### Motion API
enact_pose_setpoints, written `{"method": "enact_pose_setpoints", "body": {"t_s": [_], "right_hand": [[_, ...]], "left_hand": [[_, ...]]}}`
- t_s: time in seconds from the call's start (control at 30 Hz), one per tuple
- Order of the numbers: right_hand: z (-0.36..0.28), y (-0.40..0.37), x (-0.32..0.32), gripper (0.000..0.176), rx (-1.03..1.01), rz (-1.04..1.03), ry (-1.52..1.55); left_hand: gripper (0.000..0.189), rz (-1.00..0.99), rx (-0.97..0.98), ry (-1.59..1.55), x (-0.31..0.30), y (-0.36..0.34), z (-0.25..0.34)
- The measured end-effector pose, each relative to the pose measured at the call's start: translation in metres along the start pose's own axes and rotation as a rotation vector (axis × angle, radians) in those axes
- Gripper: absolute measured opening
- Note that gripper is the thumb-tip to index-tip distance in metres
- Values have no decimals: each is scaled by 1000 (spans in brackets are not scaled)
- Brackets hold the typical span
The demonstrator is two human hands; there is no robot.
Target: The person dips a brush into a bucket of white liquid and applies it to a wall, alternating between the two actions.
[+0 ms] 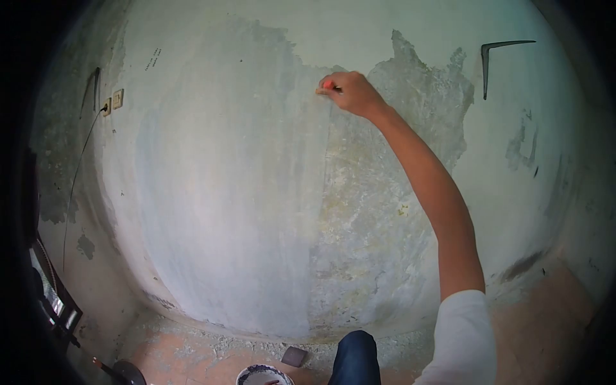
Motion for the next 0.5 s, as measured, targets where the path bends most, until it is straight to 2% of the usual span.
{"method": "enact_pose_setpoints", "body": {"t_s": [0.03, 0.1, 0.17, 0.2, 0.27, 0.3, 0.37, 0.4, 0.47, 0.5], "right_hand": [[10, -2, -13, 9, 154, 44, 107], [8, 0, -35, 12, 99, 118, 112], [-3, -6, -44, 10, -95, 160, -48], [-4, -12, -44, 10, -89, 154, -52], [5, -19, -13, 11, 38, -143, 81], [4, -17, -14, 11, 30, -149, 78], [-1, -10, -34, 13, 135, 38, 138], [4, -11, -28, 13, 143, 30, 142], [-13, -17, -21, 10, -120, 111, -31], [-10, -26, -12, 10, -109, 104, -19]], "left_hand": [[43, 42, 12, -78, -4, 7, -6], [42, 73, 17, -144, -10, 9, -14], [41, 117, -23, -215, -14, 3, 2], [43, 120, 6, -166, -16, 1, 17], [43, 118, 26, -170, -17, 3, 17], [43, 124, 50, -182, -14, 7, 20], [42, 130, 22, -142, -10, 11, 12], [41, 136, 20, -159, -7, 15, 2], [39, 153, 34, -174, -3, 19, -8], [40, 154, 32, -155, -1, 21, -7]]}}
Point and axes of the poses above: each hand's wrist, its own y-axis towards the middle knuckle, its own x-axis out of the palm, z = x × y, the point moved 10 cm from there along y, towards the middle knuckle, and after that the axes turned 15 degrees about y, right-handed, at the moved point
